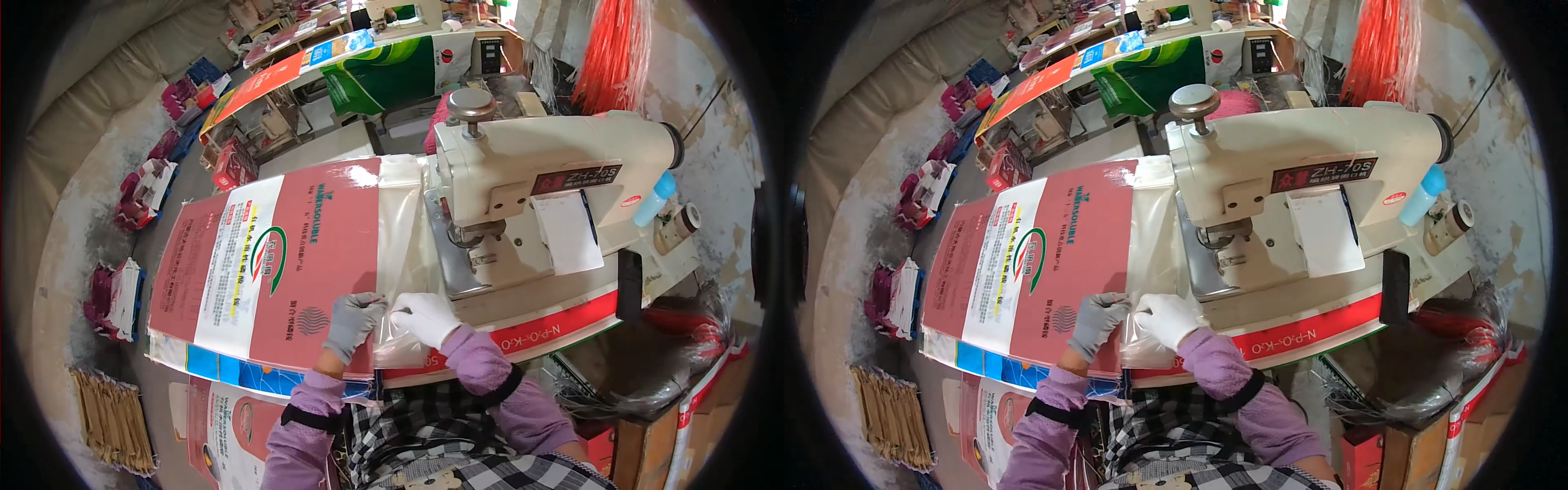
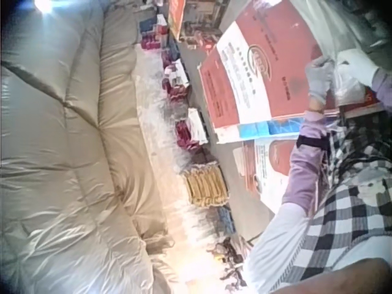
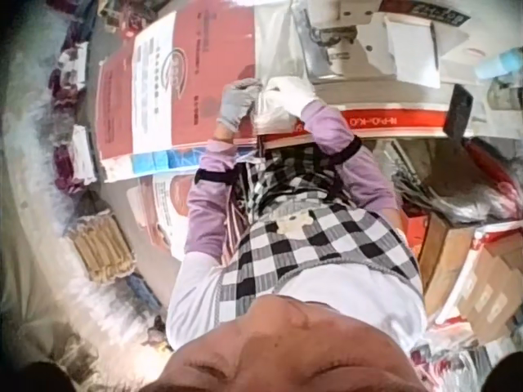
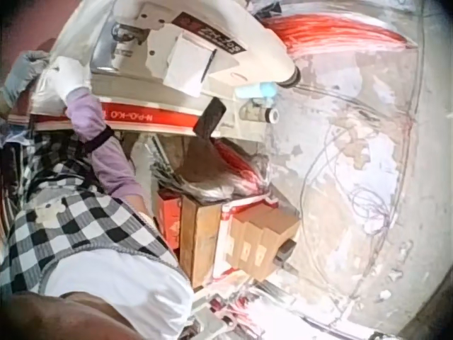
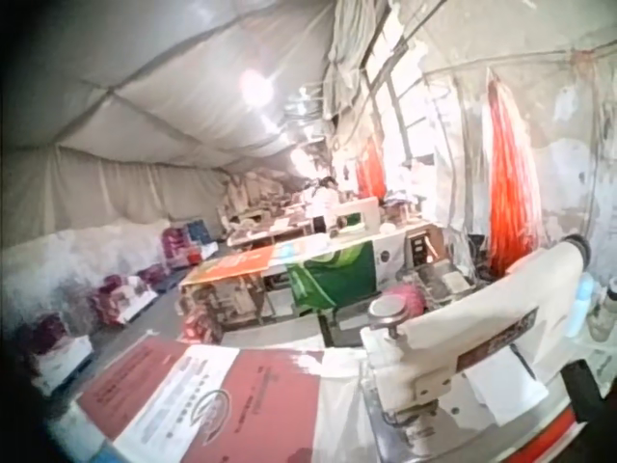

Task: The recorder is sewing or heat-sealing large printed plastic bags using an industrial machine in a manufacturing environment.

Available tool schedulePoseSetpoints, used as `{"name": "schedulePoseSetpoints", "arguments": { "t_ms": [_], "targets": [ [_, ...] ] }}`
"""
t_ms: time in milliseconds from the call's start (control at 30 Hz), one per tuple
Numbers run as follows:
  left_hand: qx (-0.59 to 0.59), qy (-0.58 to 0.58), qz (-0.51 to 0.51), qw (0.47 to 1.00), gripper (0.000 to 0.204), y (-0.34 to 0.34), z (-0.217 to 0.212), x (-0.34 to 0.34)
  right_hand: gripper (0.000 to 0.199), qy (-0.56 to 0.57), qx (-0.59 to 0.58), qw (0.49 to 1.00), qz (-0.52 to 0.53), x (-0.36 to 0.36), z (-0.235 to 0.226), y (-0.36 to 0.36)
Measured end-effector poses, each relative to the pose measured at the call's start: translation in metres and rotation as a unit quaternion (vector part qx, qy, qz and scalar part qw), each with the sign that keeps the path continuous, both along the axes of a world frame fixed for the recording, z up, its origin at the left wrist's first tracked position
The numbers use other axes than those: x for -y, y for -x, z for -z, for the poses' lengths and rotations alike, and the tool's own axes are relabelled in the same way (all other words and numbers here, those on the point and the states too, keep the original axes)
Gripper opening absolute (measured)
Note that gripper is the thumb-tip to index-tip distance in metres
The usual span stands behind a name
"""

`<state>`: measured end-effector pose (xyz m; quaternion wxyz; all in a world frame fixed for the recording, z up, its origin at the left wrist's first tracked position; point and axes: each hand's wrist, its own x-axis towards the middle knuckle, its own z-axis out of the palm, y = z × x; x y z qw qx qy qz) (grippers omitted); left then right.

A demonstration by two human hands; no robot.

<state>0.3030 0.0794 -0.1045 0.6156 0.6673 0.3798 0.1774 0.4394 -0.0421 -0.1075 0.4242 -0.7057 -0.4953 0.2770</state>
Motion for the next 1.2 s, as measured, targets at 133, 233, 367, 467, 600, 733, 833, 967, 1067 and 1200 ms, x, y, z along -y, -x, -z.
{"name": "schedulePoseSetpoints", "arguments": {
  "t_ms": [133, 233, 367, 467, 600, 733, 833, 967, 1067, 1200],
  "targets": [
    [0.009, 0.004, -0.002, 1.0, 0.012, 0.009, -0.013, -0.001, 0.038, 0.004, -0.138, 0.99, -0.031, -0.007, 0.011, 0.006],
    [0.002, -0.016, 0.0, 1.0, 0.012, 0.012, -0.021, -0.002, 0.04, -0.016, -0.187, 0.982, -0.002, -0.007, 0.013, 0.02],
    [0.01, -0.053, -0.015, 0.998, 0.009, 0.01, -0.029, 0.006, 0.037, -0.025, -0.193, 0.975, 0.11, -0.004, 0.018, 0.038],
    [0.061, -0.097, -0.062, 0.991, 0.007, 0.013, -0.012, 0.006, 0.032, -0.07, -0.256, 0.957, 0.119, -0.001, 0.019, 0.046],
    [0.117, -0.125, -0.13, 0.977, 0.008, 0.026, -0.006, 0.005, 0.022, -0.136, -0.269, 0.936, 0.183, 0.008, 0.003, 0.046],
    [0.247, 0.013, -0.218, 0.944, 0.018, 0.041, -0.035, 0.006, 0.012, -0.141, 0.038, 0.962, 0.231, 0.032, 0.037, 0.028],
    [0.271, 0.072, -0.205, 0.938, 0.016, 0.047, -0.041, 0.011, 0.018, 0.041, 0.306, 0.942, 0.13, 0.036, 0.032, 0.019],
    [0.243, 0.035, -0.158, 0.956, 0.016, 0.054, -0.043, 0.012, 0.032, -0.155, 0.179, 0.938, 0.252, 0.016, -0.034, 0.041],
    [0.264, 0.09, -0.148, 0.949, 0.016, 0.051, -0.042, 0.018, 0.033, -0.026, -0.057, 0.995, -0.075, 0.005, -0.045, 0.067],
    [0.002, -0.328, -0.112, 0.938, 0.03, 0.06, -0.013, 0.02, 0.014, -0.163, -0.258, 0.949, 0.08, -0.012, -0.019, 0.095]
  ]
}}
